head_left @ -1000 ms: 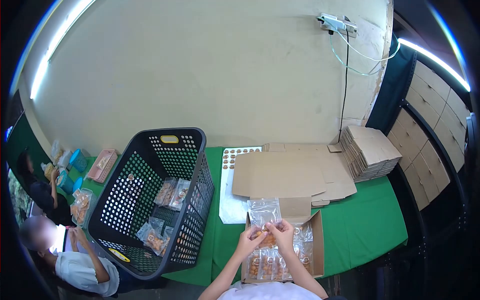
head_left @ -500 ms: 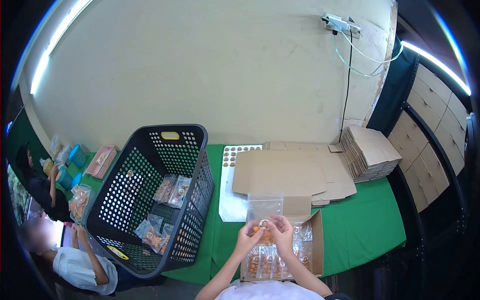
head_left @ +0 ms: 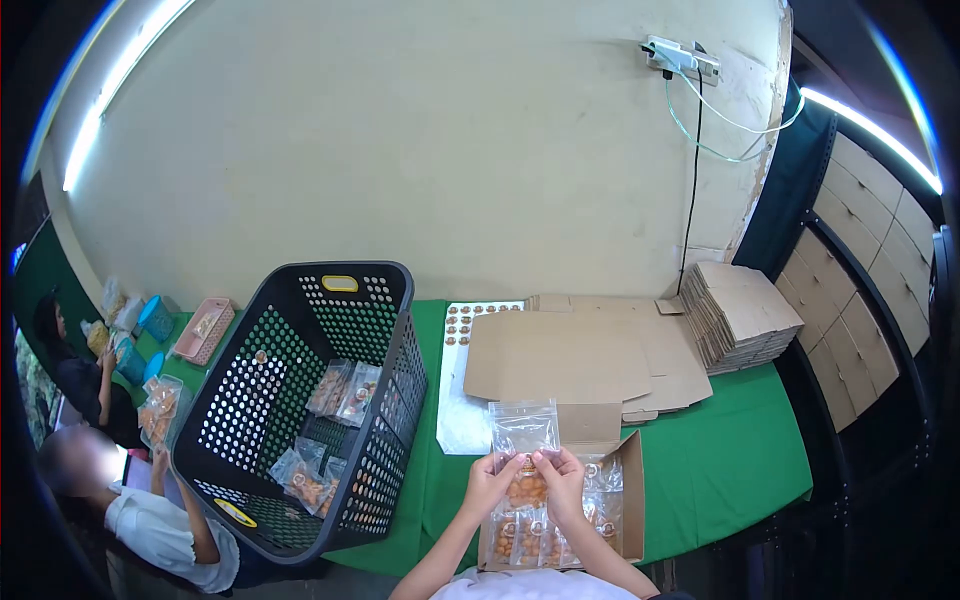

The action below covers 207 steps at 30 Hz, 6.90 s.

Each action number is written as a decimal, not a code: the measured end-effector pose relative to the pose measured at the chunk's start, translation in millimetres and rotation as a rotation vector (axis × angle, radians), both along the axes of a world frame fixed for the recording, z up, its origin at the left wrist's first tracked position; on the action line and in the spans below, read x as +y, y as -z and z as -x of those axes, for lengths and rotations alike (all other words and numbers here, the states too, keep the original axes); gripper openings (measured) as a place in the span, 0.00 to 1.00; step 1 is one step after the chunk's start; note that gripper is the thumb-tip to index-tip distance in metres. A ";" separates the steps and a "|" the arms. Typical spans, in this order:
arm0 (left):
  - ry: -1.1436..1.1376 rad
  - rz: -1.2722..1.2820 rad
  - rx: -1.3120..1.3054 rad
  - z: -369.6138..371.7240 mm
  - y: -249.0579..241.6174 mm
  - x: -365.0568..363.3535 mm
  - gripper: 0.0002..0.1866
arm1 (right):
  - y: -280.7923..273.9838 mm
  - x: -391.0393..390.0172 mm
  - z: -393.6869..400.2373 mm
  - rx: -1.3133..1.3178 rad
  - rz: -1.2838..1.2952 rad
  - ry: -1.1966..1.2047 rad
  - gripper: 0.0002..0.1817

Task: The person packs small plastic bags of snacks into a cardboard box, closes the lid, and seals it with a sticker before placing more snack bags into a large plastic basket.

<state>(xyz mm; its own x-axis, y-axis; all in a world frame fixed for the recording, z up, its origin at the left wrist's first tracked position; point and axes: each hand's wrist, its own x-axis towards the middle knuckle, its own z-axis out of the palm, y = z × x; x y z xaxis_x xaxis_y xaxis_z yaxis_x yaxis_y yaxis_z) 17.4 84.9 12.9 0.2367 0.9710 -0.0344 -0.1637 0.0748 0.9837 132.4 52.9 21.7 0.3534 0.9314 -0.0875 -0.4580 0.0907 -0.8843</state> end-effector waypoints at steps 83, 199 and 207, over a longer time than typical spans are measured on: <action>-0.002 0.051 -0.005 2.0 1.3 14.6 0.08 | 12.4 15.5 -21.4 -0.069 0.066 -0.363 0.10; 0.389 0.184 0.096 22.7 11.9 17.4 0.21 | 79.8 1.8 -81.1 0.439 0.194 -0.403 0.28; 0.115 -0.325 0.493 12.2 6.8 6.1 0.20 | 109.4 -7.2 -66.1 0.466 0.291 -0.515 0.17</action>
<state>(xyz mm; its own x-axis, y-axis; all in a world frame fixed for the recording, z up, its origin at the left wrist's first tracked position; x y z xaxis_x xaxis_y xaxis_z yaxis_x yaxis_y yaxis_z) 5.2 91.0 6.2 0.3726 0.9192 0.1275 0.3085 -0.2523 0.9172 198.5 45.7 -87.7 -0.2547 0.8853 -0.3891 -0.7117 -0.4440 -0.5443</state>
